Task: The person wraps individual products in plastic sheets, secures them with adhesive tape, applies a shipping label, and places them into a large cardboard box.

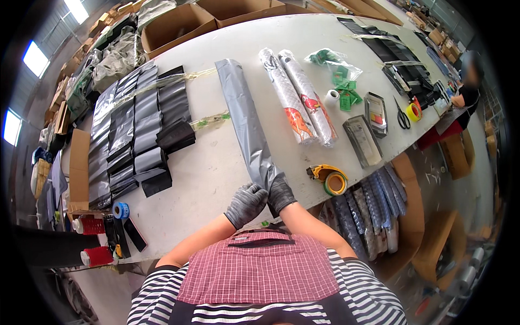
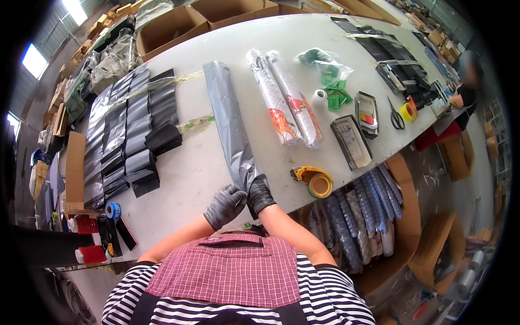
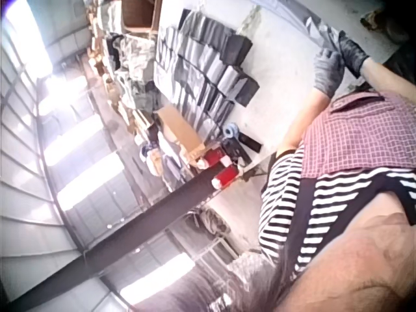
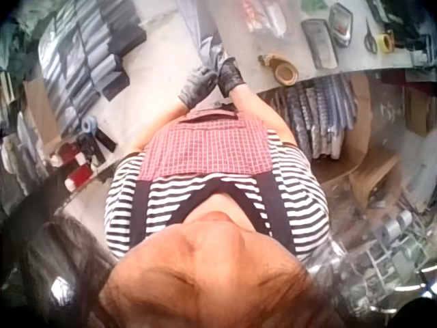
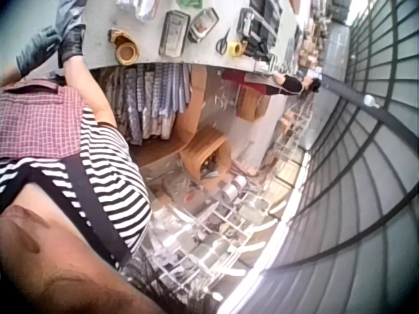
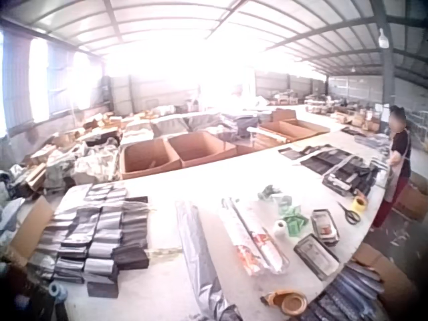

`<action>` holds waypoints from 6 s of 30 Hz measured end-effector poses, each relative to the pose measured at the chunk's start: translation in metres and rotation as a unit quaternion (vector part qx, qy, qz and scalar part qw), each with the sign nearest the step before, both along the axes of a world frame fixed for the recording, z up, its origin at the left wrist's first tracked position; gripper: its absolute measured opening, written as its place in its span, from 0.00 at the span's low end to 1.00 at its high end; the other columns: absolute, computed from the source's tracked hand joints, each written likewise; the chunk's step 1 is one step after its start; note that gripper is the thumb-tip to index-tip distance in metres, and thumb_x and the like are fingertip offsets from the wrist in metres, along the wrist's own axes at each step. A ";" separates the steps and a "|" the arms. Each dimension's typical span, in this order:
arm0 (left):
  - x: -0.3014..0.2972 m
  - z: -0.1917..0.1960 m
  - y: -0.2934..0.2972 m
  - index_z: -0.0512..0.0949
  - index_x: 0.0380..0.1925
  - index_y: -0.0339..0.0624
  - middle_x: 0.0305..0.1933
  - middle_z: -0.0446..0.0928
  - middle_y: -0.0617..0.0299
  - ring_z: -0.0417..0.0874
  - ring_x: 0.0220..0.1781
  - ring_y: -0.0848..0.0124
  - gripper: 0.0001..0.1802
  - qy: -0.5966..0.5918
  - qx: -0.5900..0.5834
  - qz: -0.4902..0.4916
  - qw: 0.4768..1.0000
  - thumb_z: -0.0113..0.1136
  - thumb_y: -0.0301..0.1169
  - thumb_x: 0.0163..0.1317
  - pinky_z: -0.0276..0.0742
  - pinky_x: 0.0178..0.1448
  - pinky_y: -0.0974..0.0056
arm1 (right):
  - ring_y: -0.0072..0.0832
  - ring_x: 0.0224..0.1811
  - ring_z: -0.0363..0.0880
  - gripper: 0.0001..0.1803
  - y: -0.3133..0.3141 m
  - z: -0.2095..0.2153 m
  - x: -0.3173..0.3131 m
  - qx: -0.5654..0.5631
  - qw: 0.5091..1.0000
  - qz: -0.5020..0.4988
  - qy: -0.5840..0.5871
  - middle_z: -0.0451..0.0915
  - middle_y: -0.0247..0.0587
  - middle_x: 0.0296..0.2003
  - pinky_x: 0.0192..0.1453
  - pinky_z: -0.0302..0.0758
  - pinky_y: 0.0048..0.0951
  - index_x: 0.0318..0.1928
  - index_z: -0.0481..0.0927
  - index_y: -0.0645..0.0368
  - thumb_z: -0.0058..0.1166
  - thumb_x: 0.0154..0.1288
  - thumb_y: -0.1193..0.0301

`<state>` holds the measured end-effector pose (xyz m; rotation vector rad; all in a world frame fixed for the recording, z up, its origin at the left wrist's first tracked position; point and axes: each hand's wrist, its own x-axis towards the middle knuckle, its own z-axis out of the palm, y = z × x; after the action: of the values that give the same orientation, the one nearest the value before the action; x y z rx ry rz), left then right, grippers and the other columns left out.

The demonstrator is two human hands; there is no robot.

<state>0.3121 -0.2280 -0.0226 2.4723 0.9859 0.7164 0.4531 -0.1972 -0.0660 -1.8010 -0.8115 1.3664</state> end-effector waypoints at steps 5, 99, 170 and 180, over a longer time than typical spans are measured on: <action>0.011 -0.004 0.004 0.80 0.31 0.41 0.30 0.77 0.52 0.78 0.34 0.51 0.04 -0.012 -0.021 -0.010 1.000 0.64 0.27 0.55 0.76 0.39 0.51 | 0.46 0.42 0.73 0.34 0.007 -0.004 0.022 0.005 0.990 0.061 -0.123 0.78 0.54 0.45 0.49 0.73 0.38 0.56 0.74 0.60 0.31 0.74 0.43; 0.097 0.001 0.093 0.46 0.73 0.35 0.77 0.41 0.36 0.39 0.79 0.38 0.50 0.254 -0.158 0.308 0.903 0.60 0.47 0.59 0.39 0.79 0.44 | 0.49 0.41 0.82 0.15 0.025 -0.033 0.081 0.132 0.946 0.156 -0.253 0.83 0.55 0.37 0.50 0.76 0.43 0.40 0.83 0.60 0.53 0.66 0.61; 0.115 0.106 0.002 0.76 0.51 0.31 0.48 0.81 0.53 0.84 0.44 0.68 0.19 -0.359 -0.553 0.149 0.737 0.65 0.28 0.62 0.83 0.43 0.67 | 0.16 0.29 0.78 0.10 -0.086 0.129 0.180 0.126 0.955 0.096 0.250 0.82 0.36 0.32 0.35 0.78 0.20 0.44 0.78 0.62 0.57 0.68 0.69; 0.117 0.115 0.007 0.79 0.48 0.37 0.40 0.81 0.65 0.78 0.41 0.78 0.16 -0.149 -0.439 0.040 0.885 0.67 0.31 0.62 0.77 0.49 0.69 | 0.18 0.30 0.79 0.09 -0.073 0.145 0.170 0.206 0.963 0.141 0.099 0.81 0.38 0.30 0.37 0.79 0.23 0.42 0.79 0.66 0.52 0.69 0.72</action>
<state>0.4293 -0.2208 0.0921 1.4924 0.9967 0.4875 0.6230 -0.2699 0.0789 -1.2423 -1.1758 1.4015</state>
